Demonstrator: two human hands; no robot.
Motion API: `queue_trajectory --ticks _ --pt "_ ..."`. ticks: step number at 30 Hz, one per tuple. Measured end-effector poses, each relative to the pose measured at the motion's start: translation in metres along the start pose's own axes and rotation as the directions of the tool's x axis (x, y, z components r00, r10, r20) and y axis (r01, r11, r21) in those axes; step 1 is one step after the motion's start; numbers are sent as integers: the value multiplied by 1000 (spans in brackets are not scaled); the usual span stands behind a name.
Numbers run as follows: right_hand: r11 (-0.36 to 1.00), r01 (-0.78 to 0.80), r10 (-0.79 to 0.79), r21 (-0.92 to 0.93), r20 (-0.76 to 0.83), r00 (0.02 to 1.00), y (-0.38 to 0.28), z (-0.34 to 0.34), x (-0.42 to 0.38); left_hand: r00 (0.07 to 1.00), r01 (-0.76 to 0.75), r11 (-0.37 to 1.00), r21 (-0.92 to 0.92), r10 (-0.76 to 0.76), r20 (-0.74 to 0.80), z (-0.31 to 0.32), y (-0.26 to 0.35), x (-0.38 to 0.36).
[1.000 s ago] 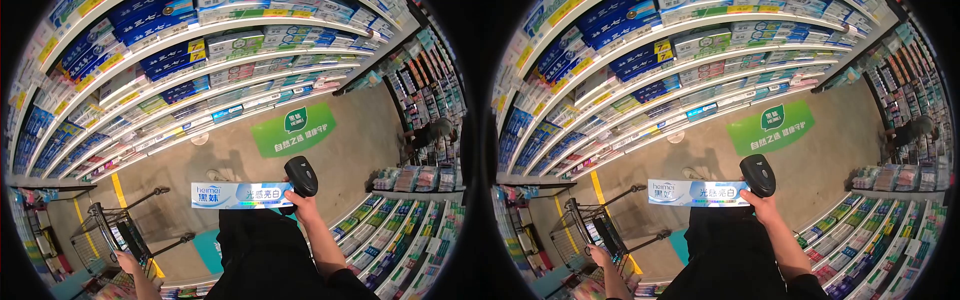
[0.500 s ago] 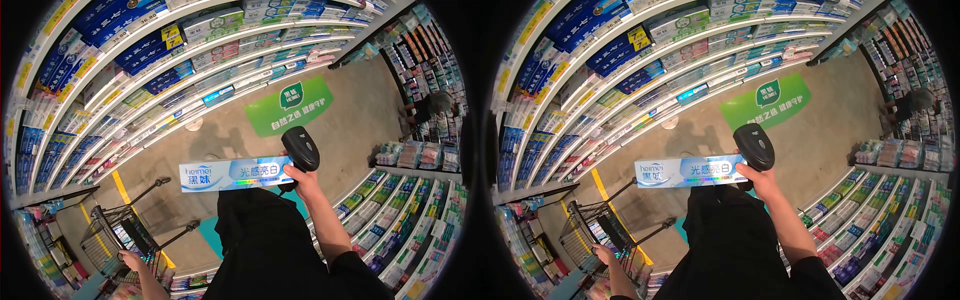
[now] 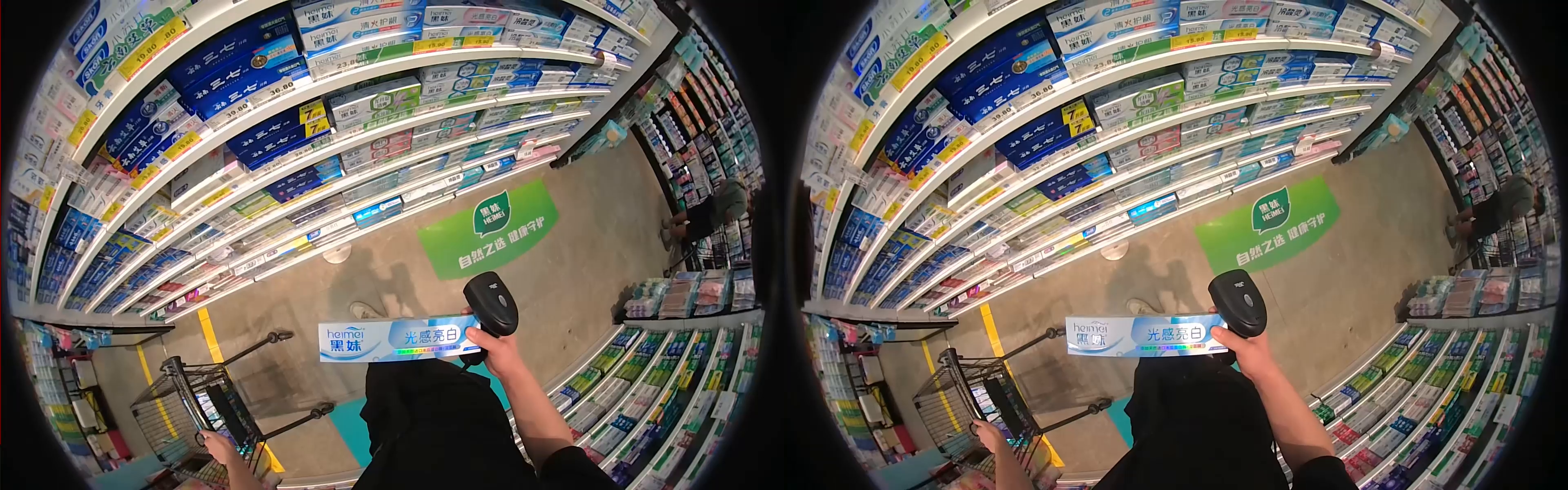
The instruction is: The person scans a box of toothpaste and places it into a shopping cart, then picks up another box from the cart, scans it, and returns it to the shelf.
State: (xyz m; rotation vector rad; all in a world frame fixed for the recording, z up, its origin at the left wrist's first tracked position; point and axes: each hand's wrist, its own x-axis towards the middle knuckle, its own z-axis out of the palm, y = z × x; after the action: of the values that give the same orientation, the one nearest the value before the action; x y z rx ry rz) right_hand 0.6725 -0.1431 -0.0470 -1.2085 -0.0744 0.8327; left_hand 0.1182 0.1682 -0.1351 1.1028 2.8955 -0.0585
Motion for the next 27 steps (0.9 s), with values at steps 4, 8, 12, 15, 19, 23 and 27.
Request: queue_trajectory --ticks 4,8,12,15,19,23,27 --pt "1000 10 -10 -1 -14 1000 -2 -3 -1 996 -67 997 30 69 -61 7 -6 5" --pt "999 36 -37 -9 -26 999 4 -8 0 996 -59 998 29 61 -65 6 -4 2" --pt "1000 28 -28 7 -21 999 4 -11 0 994 -84 996 21 85 -67 5 -6 -1" --pt "1000 26 -25 5 -17 1000 1 -10 0 994 -94 995 24 95 -62 5 -5 -3" --pt "1000 26 -26 16 -4 1000 -1 -10 1 994 -84 996 25 85 -69 11 -8 3" --pt "1000 18 -18 -11 -24 1000 -2 -10 1 994 -65 997 40 69 -89 7 -4 -4" --pt "999 30 -30 -28 -32 999 -5 -14 2 995 -83 995 51 85 -42 0 -3 -11"
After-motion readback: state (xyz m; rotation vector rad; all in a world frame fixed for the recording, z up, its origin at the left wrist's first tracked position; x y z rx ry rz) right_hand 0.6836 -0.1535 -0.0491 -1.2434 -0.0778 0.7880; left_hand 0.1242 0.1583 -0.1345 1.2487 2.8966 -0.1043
